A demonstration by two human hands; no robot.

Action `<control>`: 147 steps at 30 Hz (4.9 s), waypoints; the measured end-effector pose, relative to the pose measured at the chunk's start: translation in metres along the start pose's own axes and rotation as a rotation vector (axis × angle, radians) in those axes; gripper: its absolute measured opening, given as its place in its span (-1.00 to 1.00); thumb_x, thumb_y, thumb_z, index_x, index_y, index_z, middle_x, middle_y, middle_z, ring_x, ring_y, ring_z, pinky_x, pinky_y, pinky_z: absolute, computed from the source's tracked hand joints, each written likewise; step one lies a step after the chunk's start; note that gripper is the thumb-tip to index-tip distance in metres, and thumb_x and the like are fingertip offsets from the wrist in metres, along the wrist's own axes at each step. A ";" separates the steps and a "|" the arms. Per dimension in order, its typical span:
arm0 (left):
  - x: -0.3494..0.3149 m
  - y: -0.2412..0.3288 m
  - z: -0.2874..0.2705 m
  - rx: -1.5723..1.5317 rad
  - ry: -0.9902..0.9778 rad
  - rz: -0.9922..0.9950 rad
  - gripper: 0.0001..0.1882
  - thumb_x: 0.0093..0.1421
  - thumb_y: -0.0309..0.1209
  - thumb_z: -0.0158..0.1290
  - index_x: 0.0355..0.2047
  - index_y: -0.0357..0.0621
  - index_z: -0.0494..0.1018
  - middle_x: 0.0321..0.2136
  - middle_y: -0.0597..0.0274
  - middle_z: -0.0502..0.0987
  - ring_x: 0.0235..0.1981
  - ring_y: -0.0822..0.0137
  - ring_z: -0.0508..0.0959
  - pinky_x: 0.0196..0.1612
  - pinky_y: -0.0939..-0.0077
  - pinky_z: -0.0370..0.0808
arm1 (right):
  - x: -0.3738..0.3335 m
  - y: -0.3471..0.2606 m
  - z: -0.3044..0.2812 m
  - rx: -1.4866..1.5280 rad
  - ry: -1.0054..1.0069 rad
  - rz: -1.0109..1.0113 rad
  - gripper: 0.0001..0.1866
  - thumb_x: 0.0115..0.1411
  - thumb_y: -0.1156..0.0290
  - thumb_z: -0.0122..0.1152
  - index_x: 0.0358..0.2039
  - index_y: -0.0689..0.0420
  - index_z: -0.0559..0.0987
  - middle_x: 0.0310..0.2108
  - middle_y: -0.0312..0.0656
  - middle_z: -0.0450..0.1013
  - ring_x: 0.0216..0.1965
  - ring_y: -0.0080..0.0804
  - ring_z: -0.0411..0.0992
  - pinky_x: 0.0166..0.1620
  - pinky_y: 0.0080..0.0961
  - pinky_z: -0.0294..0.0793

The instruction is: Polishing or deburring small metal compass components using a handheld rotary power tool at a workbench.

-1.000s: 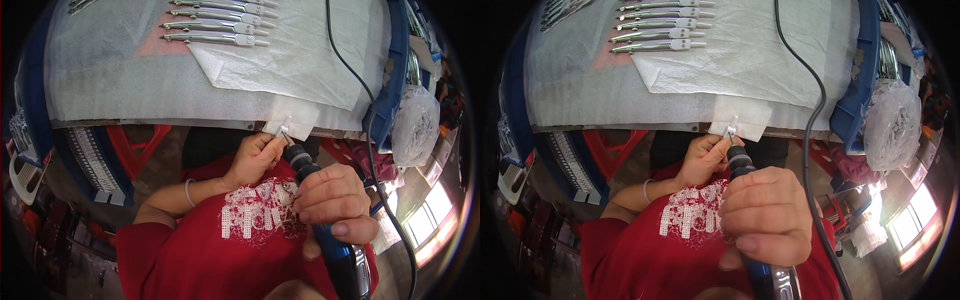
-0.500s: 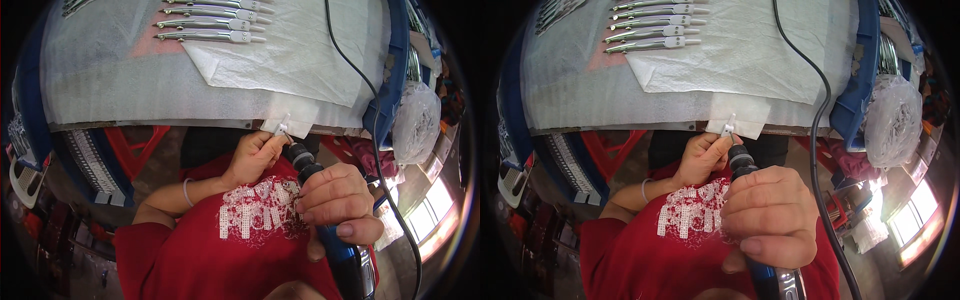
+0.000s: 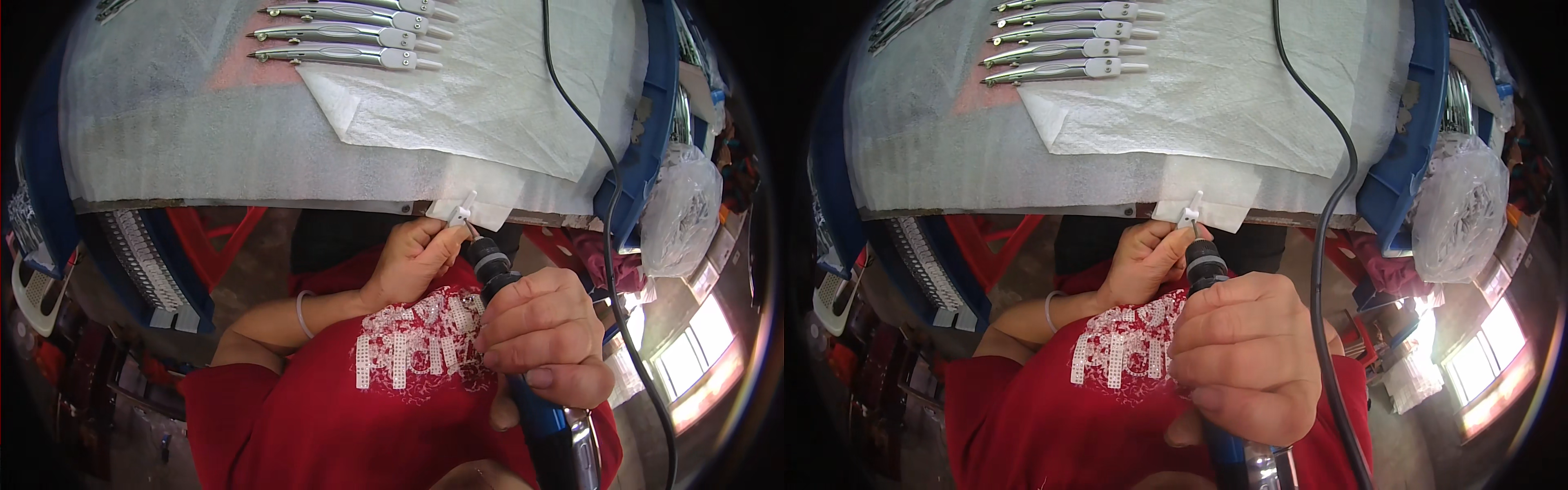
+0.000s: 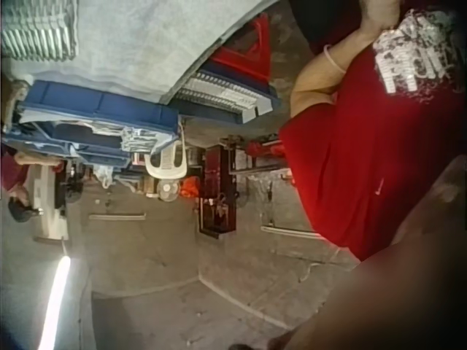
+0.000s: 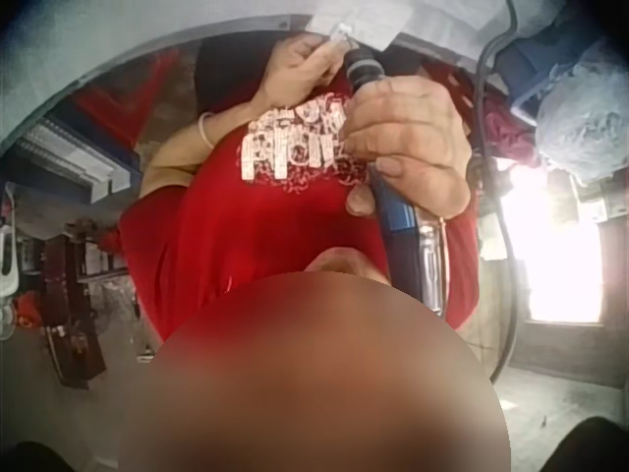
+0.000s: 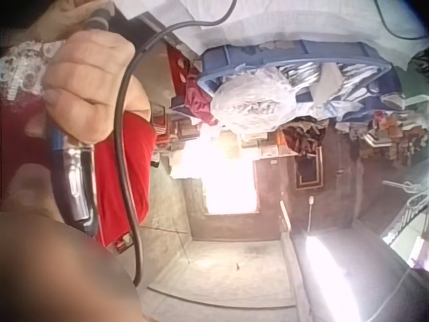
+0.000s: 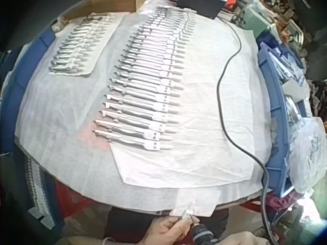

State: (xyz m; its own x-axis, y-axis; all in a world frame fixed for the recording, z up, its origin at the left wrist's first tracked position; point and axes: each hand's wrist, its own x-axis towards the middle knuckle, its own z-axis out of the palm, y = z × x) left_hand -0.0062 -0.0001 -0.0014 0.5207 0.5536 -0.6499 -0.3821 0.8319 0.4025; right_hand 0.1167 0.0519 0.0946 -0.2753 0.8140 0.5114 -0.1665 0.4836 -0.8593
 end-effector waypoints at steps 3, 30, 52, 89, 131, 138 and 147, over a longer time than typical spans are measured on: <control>-0.001 0.001 0.001 0.027 0.006 0.029 -0.77 0.31 -0.36 -0.04 -0.28 -0.26 0.53 -0.65 0.48 0.37 -0.64 0.68 0.29 -0.60 0.77 0.21 | 0.001 0.002 -0.001 0.020 -0.023 -0.008 -0.59 -0.07 0.37 0.45 -0.41 0.22 0.34 -0.60 -0.12 0.43 -0.63 -0.31 0.45 -0.56 -0.46 0.49; 0.000 -0.006 -0.004 -0.023 -0.046 0.017 -0.78 0.33 -0.34 -0.06 -0.21 -0.21 0.51 -0.60 0.50 0.38 -0.66 0.72 0.22 -0.62 0.81 0.09 | 0.002 -0.003 0.004 0.013 0.009 -0.027 -0.61 -0.02 0.37 0.42 -0.37 0.23 0.34 -0.59 -0.10 0.43 -0.63 -0.31 0.45 -0.55 -0.45 0.50; -0.002 0.003 0.002 -0.060 -0.013 -0.016 -0.77 0.31 -0.33 -0.03 -0.31 -0.25 0.52 -0.63 0.48 0.36 -0.63 0.68 0.28 -0.58 0.79 0.20 | -0.004 -0.003 -0.001 0.004 0.050 -0.070 -0.58 -0.01 0.38 0.42 -0.31 0.21 0.33 -0.58 -0.06 0.44 -0.65 -0.31 0.45 -0.59 -0.46 0.50; -0.030 0.048 -0.002 0.162 -0.475 -0.118 -0.62 0.38 -0.15 -0.21 -0.13 -0.19 0.44 -0.57 0.38 0.44 -0.69 0.64 0.29 -0.64 0.75 0.16 | -0.032 -0.020 -0.020 0.119 0.402 0.818 -0.57 -0.06 0.52 0.29 -0.14 0.25 0.39 -0.53 -0.22 0.44 -0.53 -0.55 0.44 -0.45 -0.66 0.41; 0.112 0.523 -0.155 1.752 0.193 0.957 -0.83 0.04 -0.60 0.03 -0.35 -0.23 0.57 -0.34 0.15 0.53 -0.27 0.25 0.52 -0.15 0.50 0.42 | -0.003 -0.035 -0.027 0.061 0.417 0.788 -0.40 -0.23 0.62 0.38 -0.11 0.18 0.35 -0.56 -0.13 0.48 -0.57 -0.55 0.40 -0.49 -0.67 0.32; 0.137 0.515 -0.147 2.013 0.446 1.224 -0.58 0.03 -0.63 -0.18 -0.09 -0.13 0.47 -0.08 0.07 0.50 -0.09 0.02 0.49 0.00 0.23 0.40 | -0.002 -0.037 -0.029 0.080 0.439 0.785 -0.41 -0.21 0.63 0.38 -0.11 0.17 0.36 -0.55 -0.15 0.48 -0.56 -0.58 0.40 -0.48 -0.68 0.33; 0.131 0.501 -0.158 2.092 0.465 1.200 -0.54 0.01 -0.66 -0.15 -0.05 -0.15 0.45 0.02 0.10 0.46 -0.01 0.04 0.46 0.04 0.25 0.40 | -0.001 -0.033 -0.034 0.090 0.414 0.806 -0.41 -0.21 0.65 0.39 -0.12 0.19 0.37 -0.57 -0.15 0.48 -0.58 -0.59 0.41 -0.51 -0.68 0.33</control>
State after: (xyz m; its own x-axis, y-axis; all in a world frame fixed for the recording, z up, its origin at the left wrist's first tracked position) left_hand -0.2502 0.4828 0.0133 0.5120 0.8029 0.3053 0.7962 -0.5770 0.1821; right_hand 0.1546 0.0455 0.1226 0.0185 0.9534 -0.3011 -0.1486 -0.2952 -0.9438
